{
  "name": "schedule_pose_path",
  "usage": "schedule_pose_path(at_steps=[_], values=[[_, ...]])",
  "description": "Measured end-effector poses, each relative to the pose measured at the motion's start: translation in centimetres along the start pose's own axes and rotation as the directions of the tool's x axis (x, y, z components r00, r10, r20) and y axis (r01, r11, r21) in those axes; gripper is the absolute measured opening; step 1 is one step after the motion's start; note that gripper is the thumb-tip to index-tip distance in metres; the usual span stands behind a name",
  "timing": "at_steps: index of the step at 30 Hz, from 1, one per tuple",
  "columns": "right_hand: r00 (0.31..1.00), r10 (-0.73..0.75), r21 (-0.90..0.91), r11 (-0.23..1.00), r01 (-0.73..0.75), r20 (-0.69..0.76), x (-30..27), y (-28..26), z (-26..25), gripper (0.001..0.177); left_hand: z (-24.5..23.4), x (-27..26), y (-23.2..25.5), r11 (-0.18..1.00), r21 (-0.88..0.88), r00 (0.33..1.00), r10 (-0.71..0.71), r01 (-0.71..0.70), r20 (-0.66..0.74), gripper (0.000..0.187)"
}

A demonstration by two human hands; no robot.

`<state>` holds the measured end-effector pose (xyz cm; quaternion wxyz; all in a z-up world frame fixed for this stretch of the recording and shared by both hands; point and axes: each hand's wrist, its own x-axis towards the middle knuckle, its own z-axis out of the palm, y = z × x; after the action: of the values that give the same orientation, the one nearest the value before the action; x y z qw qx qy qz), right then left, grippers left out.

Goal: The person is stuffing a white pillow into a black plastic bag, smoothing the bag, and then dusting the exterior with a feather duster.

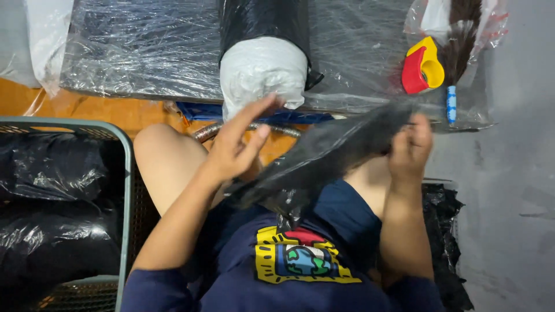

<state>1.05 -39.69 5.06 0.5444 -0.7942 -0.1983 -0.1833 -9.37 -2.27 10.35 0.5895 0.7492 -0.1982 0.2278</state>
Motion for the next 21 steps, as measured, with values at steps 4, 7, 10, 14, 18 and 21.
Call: schedule_pose_path(at_steps=[4, 7, 10, 14, 18, 21], values=[[0.958, -0.169, -0.047, 0.982, 0.185, 0.232, 1.3, -4.0, 5.1, 0.028, 0.9, 5.3, 1.6, 0.956, -0.258, 0.989, 0.149, -0.139, 0.022, 0.057], [0.940, -0.186, 0.057, 0.983, 0.177, 0.287, 1.7, -6.7, 7.8, 0.022, 1.7, 6.3, 1.1, 0.948, -0.290, 0.972, 0.178, -0.128, 0.152, 0.055], [0.922, -0.228, 0.159, 0.970, 0.186, 0.312, 2.7, -9.1, 8.1, 0.025, 1.8, 5.5, -1.0, 0.940, -0.317, 0.964, 0.193, -0.128, 0.182, 0.016], [0.831, -0.363, -0.035, 0.909, 0.415, 0.421, 4.2, -9.4, 6.9, 0.029, -0.1, 3.4, -2.5, 0.917, -0.395, 0.998, 0.026, -0.049, -0.065, 0.018], [0.771, -0.466, -0.009, 0.854, 0.521, 0.433, 5.3, -8.5, 5.7, 0.014, -1.5, 0.3, -4.9, 0.874, -0.468, 0.953, -0.238, 0.127, -0.187, 0.021], [0.867, -0.351, 0.207, 0.933, 0.294, 0.352, 3.7, -4.6, 3.4, 0.017, -2.3, -1.9, -6.7, 0.828, -0.491, 0.941, -0.336, 0.272, -0.046, 0.024]])
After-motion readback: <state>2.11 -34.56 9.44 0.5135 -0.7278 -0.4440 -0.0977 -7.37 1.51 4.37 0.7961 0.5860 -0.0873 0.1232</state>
